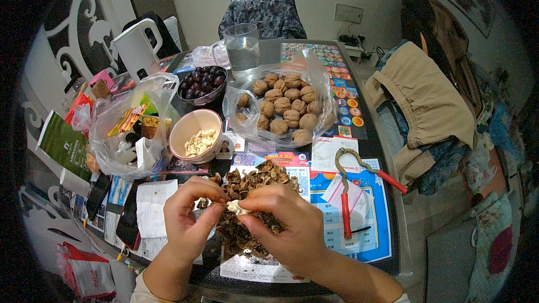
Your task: The person sits at a table and manually shells walnuts. They pick up cracked walnut shells, separate the nut meat from the shell fragments, and place the extracted meat into a small bowl. The process is repetitive, involving careful manual separation of the nut from the shell.
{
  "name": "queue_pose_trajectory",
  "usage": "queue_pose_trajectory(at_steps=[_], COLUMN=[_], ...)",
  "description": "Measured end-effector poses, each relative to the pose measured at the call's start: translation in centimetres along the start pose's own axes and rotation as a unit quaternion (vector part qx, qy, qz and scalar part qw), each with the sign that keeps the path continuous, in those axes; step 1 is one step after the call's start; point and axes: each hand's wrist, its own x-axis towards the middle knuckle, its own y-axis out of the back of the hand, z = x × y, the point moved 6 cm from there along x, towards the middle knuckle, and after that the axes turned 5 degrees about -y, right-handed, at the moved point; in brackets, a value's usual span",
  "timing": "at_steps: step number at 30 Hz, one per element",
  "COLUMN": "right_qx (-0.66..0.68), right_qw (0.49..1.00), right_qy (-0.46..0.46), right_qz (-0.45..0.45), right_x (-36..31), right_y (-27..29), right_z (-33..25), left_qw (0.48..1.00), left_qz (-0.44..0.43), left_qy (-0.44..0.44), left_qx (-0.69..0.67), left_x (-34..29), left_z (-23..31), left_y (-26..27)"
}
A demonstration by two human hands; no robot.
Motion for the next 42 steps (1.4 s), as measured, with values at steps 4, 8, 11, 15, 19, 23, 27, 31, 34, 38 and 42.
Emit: queue_pose_trajectory(at_steps=[4, 8, 11, 15, 19, 23, 27, 31, 34, 38, 42], right_qx=[-0.077, -0.125, -0.131, -0.155, -0.176, -0.178, -0.147, -0.101, -0.030, 0.180, 0.175], right_qw=[0.996, 0.989, 0.987, 0.980, 0.973, 0.972, 0.982, 0.992, 0.999, 0.964, 0.960], right_qy=[0.044, 0.078, 0.095, 0.122, 0.148, 0.152, 0.113, 0.069, 0.003, -0.190, -0.208], right_qz=[0.006, 0.016, 0.023, 0.019, 0.017, 0.021, 0.021, 0.023, 0.018, 0.050, 0.060], right_x=[0.1, 0.0, -0.1, -0.1, -0.3, -0.4, -0.1, 0.1, 0.2, 0.6, 1.3], right_y=[0.0, -0.1, 0.0, -0.1, -0.3, -0.3, 0.1, 0.6, 0.6, 0.3, 0.1], right_z=[-1.0, -1.2, -1.3, -1.5, -1.5, -1.5, -1.4, -0.9, 0.6, 2.9, 5.7], left_qw=[0.998, 0.991, 0.989, 0.985, 0.976, 0.970, 0.980, 0.995, 1.000, 0.990, 0.972], left_qz=[0.002, -0.003, 0.004, -0.003, -0.007, -0.007, -0.019, -0.027, -0.017, -0.106, -0.141], left_qy=[-0.043, -0.087, -0.100, -0.115, -0.132, -0.145, -0.134, -0.076, 0.012, -0.029, -0.107], left_qx=[0.043, 0.099, 0.112, 0.132, 0.172, 0.194, 0.144, 0.059, -0.016, 0.092, 0.152], left_x=[0.2, 0.3, 0.3, 0.3, 0.3, 0.2, 0.1, 0.1, -0.5, -0.5, -0.9], left_z=[0.7, 1.1, 1.3, 1.5, 1.7, 1.8, 1.3, 0.6, -0.1, 0.3, 0.6], left_y=[0.0, -0.1, -0.1, -0.2, -0.4, -0.6, -0.8, -0.9, -0.8, -1.2, -2.6])
